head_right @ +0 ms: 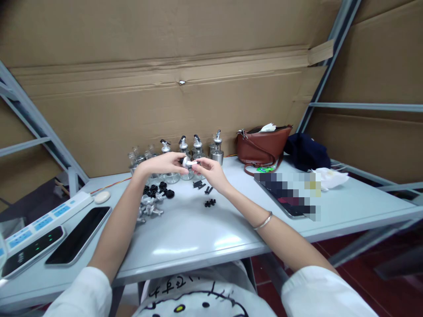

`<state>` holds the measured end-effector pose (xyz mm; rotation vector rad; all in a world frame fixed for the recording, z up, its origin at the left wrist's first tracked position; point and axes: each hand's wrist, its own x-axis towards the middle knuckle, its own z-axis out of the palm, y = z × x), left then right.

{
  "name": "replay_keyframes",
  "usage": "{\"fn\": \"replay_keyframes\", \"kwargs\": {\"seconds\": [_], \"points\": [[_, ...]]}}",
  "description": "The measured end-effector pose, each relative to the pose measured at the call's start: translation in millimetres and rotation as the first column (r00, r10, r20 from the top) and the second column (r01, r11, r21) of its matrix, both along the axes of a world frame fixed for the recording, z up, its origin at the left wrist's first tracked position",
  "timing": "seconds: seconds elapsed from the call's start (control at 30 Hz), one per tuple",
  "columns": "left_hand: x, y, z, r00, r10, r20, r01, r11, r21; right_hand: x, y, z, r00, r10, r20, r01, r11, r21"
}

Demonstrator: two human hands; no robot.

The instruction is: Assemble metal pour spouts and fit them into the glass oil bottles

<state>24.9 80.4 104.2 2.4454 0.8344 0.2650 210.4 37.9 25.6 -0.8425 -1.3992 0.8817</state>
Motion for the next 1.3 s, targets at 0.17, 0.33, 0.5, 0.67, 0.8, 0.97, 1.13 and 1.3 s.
{"fn": "replay_keyframes", "kwargs": {"seconds": [0.17, 0.33, 0.5, 0.67, 0.8, 0.97, 1.13, 1.3], "points": [[-44.5, 4.6, 18.5, 0.941, 0.262, 0.214, -0.292, 0.949, 0.122, 2.0, 1.3, 0.0, 0.995, -0.091, -0.032, 0.091, 0.996, 0.021], [-74.4, 25.0, 12.3, 0.788, 0.541, 0.296, -0.615, 0.721, 0.319, 2.5, 1.3, 0.5, 0.986, -0.160, -0.042, 0.162, 0.985, 0.054], [-82.5, 41.5, -4.3, 0.790, 0.609, 0.074, -0.607, 0.759, 0.236, 0.2, -1.7, 1.9, 0.984, -0.128, -0.127, 0.132, 0.991, 0.023], [-90.4, 38.8, 1.5, 0.810, 0.578, 0.100, -0.582, 0.772, 0.254, 2.3, 1.3, 0.1, 0.980, -0.175, -0.093, 0.177, 0.984, 0.007], [-88.2, 13.9, 22.3, 0.805, 0.557, 0.204, -0.593, 0.738, 0.323, 4.4, 3.2, -0.3, 0.969, -0.240, -0.061, 0.243, 0.969, 0.041], [-69.5, -30.2, 43.1, 0.837, 0.448, 0.314, -0.546, 0.722, 0.425, 3.9, -0.1, 3.2, 0.970, -0.233, -0.073, 0.237, 0.971, 0.044], [-45.4, -48.1, 43.9, 0.944, 0.278, 0.178, -0.322, 0.893, 0.313, 0.1, -6.4, 5.7, 0.984, -0.165, -0.060, 0.168, 0.985, 0.038], [-18.5, -47.0, 36.6, 0.995, 0.090, -0.033, -0.085, 0.988, 0.130, -2.5, -8.2, 4.0, 0.987, -0.138, -0.083, 0.142, 0.988, 0.052]]}}
